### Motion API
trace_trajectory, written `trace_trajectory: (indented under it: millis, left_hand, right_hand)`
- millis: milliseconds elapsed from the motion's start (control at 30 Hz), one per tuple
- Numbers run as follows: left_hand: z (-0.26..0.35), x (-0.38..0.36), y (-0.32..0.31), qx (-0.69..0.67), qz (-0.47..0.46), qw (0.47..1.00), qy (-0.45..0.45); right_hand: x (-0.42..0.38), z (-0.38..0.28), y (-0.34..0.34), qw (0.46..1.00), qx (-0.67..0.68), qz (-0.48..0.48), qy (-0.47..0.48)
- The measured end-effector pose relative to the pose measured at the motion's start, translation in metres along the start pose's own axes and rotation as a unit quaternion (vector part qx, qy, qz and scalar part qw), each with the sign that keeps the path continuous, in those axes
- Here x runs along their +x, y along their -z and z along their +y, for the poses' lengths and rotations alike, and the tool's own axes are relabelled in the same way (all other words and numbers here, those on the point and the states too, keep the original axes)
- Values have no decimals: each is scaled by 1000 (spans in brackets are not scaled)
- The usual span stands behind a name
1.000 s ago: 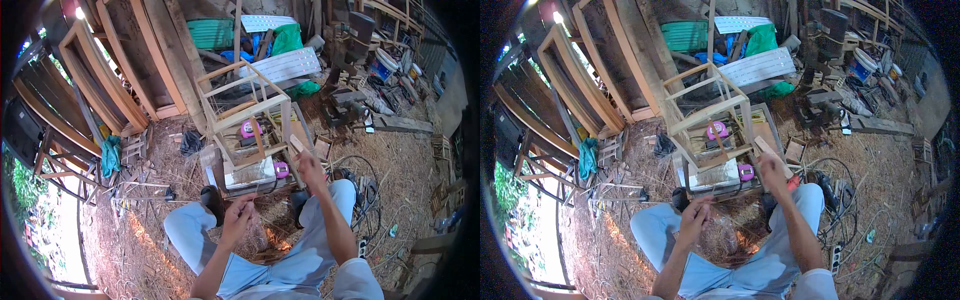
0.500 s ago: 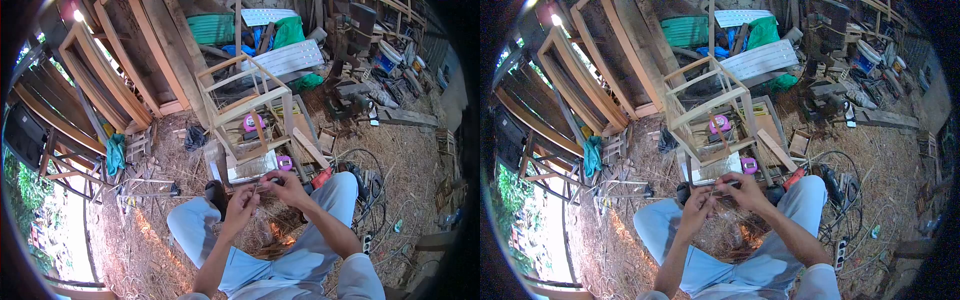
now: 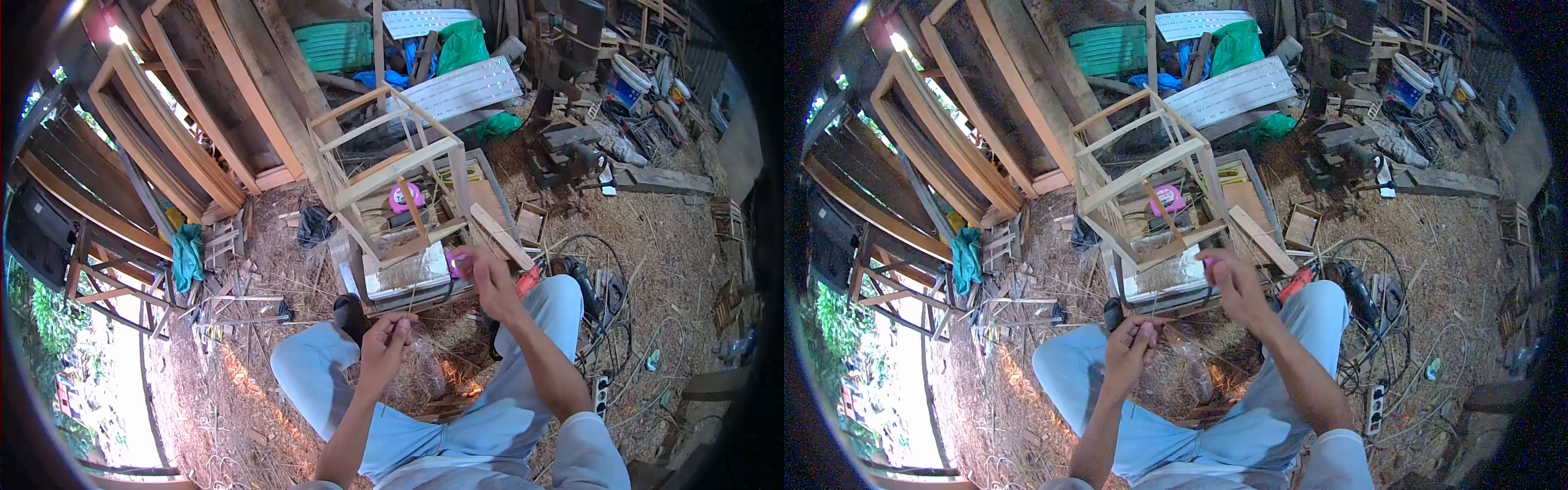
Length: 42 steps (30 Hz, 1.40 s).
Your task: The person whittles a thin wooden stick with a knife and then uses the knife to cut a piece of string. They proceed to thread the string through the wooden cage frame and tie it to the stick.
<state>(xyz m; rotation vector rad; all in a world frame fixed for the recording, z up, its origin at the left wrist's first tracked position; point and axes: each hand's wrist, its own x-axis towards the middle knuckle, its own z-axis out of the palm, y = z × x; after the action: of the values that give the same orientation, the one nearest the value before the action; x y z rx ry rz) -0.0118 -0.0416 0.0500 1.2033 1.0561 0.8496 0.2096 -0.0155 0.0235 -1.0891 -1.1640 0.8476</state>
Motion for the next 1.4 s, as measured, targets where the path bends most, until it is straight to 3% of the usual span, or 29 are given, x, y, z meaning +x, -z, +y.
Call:
trace_trajectory:
  millis: [67, 100, 233, 300, 367, 467, 533, 600, 667, 800, 867, 933, 1033, 1067, 1100, 1133, 1233, 1300, 1367, 1400]
  left_hand:
    - [11, 0, -6, -16, -5, 1000, 4]
    - [14, 0, -9, -33, -8, 999, 9]
    - [0, 4, -7, -8, -4, 1000, -2]
    - [-6, 3, -6, 131, 24, 986, -98]
    - [-2, 0, -6, 144, 23, 984, -102]
    - [3, -3, -8, 124, 11, 988, -91]
    - [4, -7, -9, 92, 2, 993, -74]
    - [3, -17, -6, 97, -42, 994, -33]
    - [-6, -24, -2, 92, -55, 994, -24]
    - [-16, -17, 2, 79, -50, 996, -3]
    - [-7, -9, -1, 54, -35, 998, 18]
    - [-8, -3, 2, 30, -22, 999, 39]
    - [-11, 6, 12, 123, -25, 992, 8]
    - [-7, 3, 14, 172, -29, 984, -44]
    - [-4, 0, 14, 219, -31, 971, -95]
    - [-6, -2, 16, 220, -31, 971, -93]
    - [-17, -9, 19, 156, -92, 979, -90]
    - [-18, -14, 17, 143, -47, 988, -41]
    - [-11, -8, 12, 177, -27, 982, -62]
    - [-8, -5, 10, 214, -8, 973, -81]
  right_hand:
    - [-10, 9, -9, 991, -56, -99, 74]
    - [-14, -8, -17, 972, -179, -101, 115]
    - [-25, -14, -34, 930, -238, -187, 208]
    - [-22, -20, -30, 933, -231, -196, 193]
    - [-21, -20, -28, 936, -223, -208, 178]
    - [-17, -11, -23, 941, -202, -179, 206]
    - [-10, -4, -9, 948, -249, -159, 117]
    - [7, 6, 11, 954, -242, -122, 129]
    - [21, 8, 26, 976, -199, 15, 90]
    - [12, 9, 18, 974, -183, 29, 127]
    - [-8, 8, -5, 964, -215, -134, 86]
    - [-25, 8, -29, 935, -249, -205, 144]
    - [-25, 1, -41, 940, -184, -207, 197]
    - [-24, 0, -39, 941, -182, -205, 197]
    - [-20, -1, -34, 946, -178, -214, 163]
    - [-17, 0, -27, 950, -175, -224, 128]
    - [10, 10, 1, 979, -124, -128, 98]
    - [12, 3, 7, 990, -93, -86, 67]
    - [1, -7, -1, 970, 20, -208, -128]
    - [-7, -13, -11, 969, 21, -209, -127]
